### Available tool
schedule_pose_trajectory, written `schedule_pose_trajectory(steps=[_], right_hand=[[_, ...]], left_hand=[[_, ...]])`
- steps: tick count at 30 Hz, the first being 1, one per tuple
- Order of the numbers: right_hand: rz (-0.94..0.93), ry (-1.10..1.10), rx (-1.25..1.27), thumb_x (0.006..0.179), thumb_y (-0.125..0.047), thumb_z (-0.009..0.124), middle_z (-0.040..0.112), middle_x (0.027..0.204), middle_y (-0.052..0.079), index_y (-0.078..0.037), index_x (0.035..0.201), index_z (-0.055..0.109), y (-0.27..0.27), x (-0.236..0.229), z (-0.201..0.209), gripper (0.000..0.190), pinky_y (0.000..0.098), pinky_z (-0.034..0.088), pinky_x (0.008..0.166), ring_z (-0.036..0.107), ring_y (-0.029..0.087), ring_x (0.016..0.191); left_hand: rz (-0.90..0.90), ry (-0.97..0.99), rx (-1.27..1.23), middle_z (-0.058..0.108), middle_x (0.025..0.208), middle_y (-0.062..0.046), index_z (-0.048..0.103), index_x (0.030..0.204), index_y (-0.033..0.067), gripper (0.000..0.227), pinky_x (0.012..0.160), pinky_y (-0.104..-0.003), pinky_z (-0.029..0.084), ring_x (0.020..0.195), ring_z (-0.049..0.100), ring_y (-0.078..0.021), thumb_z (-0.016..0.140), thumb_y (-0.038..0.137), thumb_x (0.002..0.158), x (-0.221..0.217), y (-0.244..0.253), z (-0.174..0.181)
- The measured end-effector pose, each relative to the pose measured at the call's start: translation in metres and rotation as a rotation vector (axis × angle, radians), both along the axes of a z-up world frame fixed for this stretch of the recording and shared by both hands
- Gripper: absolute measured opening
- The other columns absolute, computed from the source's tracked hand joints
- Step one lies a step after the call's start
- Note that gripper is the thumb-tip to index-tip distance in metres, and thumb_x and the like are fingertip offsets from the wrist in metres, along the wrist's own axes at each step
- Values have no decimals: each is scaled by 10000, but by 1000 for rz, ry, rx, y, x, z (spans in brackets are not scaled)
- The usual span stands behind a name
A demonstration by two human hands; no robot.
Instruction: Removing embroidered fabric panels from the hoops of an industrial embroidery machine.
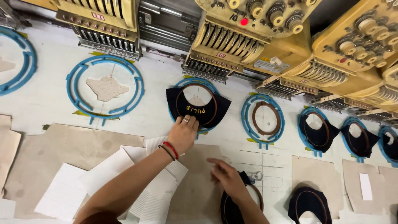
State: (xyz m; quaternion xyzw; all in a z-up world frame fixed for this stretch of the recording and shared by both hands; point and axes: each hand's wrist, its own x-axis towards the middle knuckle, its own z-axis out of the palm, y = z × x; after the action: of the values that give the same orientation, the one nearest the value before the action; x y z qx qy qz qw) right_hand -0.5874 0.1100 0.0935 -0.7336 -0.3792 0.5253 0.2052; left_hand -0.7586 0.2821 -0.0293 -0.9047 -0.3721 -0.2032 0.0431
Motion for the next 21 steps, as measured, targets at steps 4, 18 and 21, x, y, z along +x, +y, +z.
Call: schedule_pose_trajectory(steps=[4, 18, 21], right_hand=[[-380, 480, 54, 954, -387, 691, 743, 1058, 172, -48, 1352, 670, 38, -4, -23, 523, 463, 614, 910, 739, 320, 1015], [-625, 609, 434, 888, 25, 815, 820, 961, 123, -31, 1233, 778, 31, -17, 25, 351, 440, 678, 794, 806, 282, 871], [-583, 611, 476, 893, 50, 807, 822, 968, 130, -29, 1240, 779, 17, -4, 18, 357, 444, 661, 816, 801, 280, 880]], left_hand=[[-47, -122, 13, 673, 989, -109, 667, 1002, 88, 164, 832, -457, 461, 975, 621, -323, 650, 141, 847, 1, -11, 37], [479, -1605, -1667, 695, 1348, -249, 636, 1415, -58, 568, 1083, -493, 549, 1288, 674, -354, 728, 372, 1055, -20, 22, 54], [381, -1548, -1575, 738, 1205, -232, 713, 1273, -43, 436, 987, -417, 577, 1152, 714, -301, 788, 295, 1009, 4, 31, 20]])
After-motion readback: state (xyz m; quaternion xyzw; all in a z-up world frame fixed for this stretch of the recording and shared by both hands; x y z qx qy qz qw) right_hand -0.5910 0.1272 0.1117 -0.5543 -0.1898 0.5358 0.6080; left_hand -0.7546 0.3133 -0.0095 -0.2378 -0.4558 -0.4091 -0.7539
